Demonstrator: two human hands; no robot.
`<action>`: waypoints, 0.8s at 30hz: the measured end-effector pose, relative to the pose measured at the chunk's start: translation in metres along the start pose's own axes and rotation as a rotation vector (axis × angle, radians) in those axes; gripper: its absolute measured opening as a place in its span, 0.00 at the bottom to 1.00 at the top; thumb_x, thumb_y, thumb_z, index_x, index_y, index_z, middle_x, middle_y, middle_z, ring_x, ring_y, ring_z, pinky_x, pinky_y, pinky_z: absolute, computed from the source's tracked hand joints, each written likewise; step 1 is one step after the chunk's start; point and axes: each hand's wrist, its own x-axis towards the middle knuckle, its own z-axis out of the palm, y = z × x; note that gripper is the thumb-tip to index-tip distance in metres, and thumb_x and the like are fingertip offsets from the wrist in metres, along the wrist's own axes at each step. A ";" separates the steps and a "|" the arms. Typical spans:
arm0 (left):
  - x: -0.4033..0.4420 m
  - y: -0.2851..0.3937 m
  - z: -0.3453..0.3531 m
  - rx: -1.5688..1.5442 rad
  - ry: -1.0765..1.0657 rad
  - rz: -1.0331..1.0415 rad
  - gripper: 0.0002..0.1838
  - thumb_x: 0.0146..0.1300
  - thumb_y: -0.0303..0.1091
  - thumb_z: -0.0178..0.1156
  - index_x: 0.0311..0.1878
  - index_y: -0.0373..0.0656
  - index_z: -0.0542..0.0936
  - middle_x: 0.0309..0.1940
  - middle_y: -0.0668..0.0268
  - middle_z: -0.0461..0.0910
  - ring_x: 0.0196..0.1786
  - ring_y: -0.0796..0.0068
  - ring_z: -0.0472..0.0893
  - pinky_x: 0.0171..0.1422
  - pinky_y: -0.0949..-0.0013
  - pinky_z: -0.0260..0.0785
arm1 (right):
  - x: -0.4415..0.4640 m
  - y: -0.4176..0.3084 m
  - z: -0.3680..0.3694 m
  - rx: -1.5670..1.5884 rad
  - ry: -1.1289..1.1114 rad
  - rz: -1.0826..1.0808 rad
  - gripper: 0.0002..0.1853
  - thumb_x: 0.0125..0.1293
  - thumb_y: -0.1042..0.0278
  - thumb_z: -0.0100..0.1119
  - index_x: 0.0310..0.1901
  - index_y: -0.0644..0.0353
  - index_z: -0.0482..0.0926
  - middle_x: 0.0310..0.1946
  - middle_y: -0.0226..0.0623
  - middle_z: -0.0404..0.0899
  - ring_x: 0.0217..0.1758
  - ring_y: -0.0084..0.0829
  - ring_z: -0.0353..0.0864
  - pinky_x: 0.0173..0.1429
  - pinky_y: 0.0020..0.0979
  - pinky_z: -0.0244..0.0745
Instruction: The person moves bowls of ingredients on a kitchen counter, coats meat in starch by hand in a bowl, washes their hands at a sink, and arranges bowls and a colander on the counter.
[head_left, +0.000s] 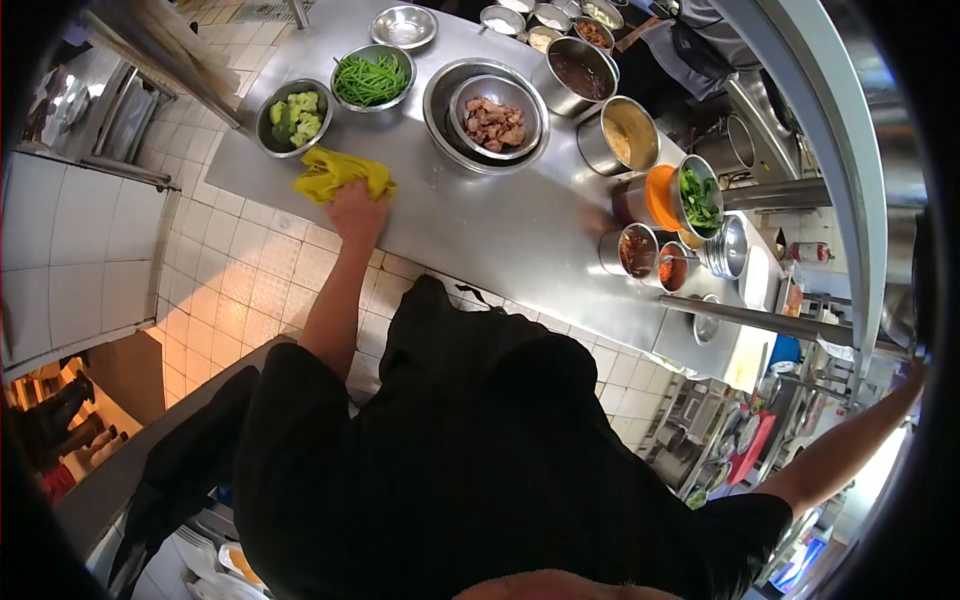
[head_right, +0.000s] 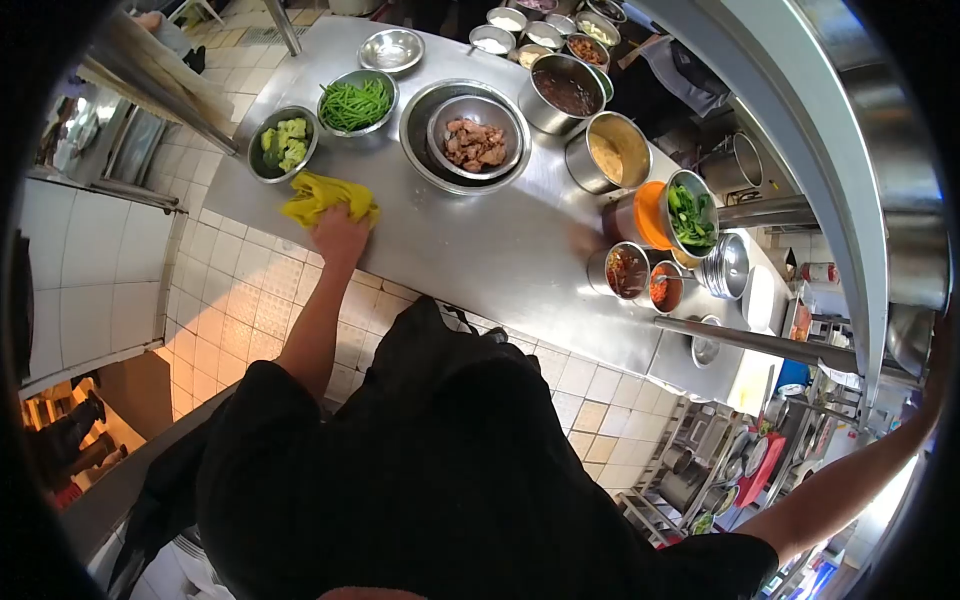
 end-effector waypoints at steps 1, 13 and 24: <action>0.000 0.006 -0.016 0.033 -0.006 0.064 0.28 0.46 0.48 0.64 0.49 0.44 0.73 0.44 0.59 0.74 0.50 0.56 0.72 0.56 0.45 0.58 | 0.000 0.000 -0.001 -0.011 0.000 -0.002 0.16 0.58 0.70 0.55 0.45 0.71 0.79 0.36 0.44 0.80 0.32 0.32 0.77 0.30 0.30 0.73; -0.058 0.099 0.025 -0.061 -0.121 0.355 0.39 0.50 0.64 0.58 0.58 0.44 0.71 0.58 0.53 0.67 0.62 0.51 0.63 0.64 0.41 0.50 | -0.036 -0.037 0.001 0.036 0.205 -0.013 0.12 0.53 0.69 0.56 0.36 0.64 0.84 0.32 0.38 0.82 0.33 0.34 0.79 0.32 0.33 0.72; -0.008 0.159 -0.021 -0.733 -0.765 0.479 0.23 0.50 0.50 0.66 0.42 0.42 0.81 0.37 0.57 0.81 0.45 0.63 0.79 0.50 0.61 0.69 | -0.029 -0.023 0.005 0.084 0.308 -0.043 0.08 0.55 0.70 0.58 0.29 0.65 0.84 0.28 0.37 0.82 0.30 0.29 0.78 0.35 0.30 0.74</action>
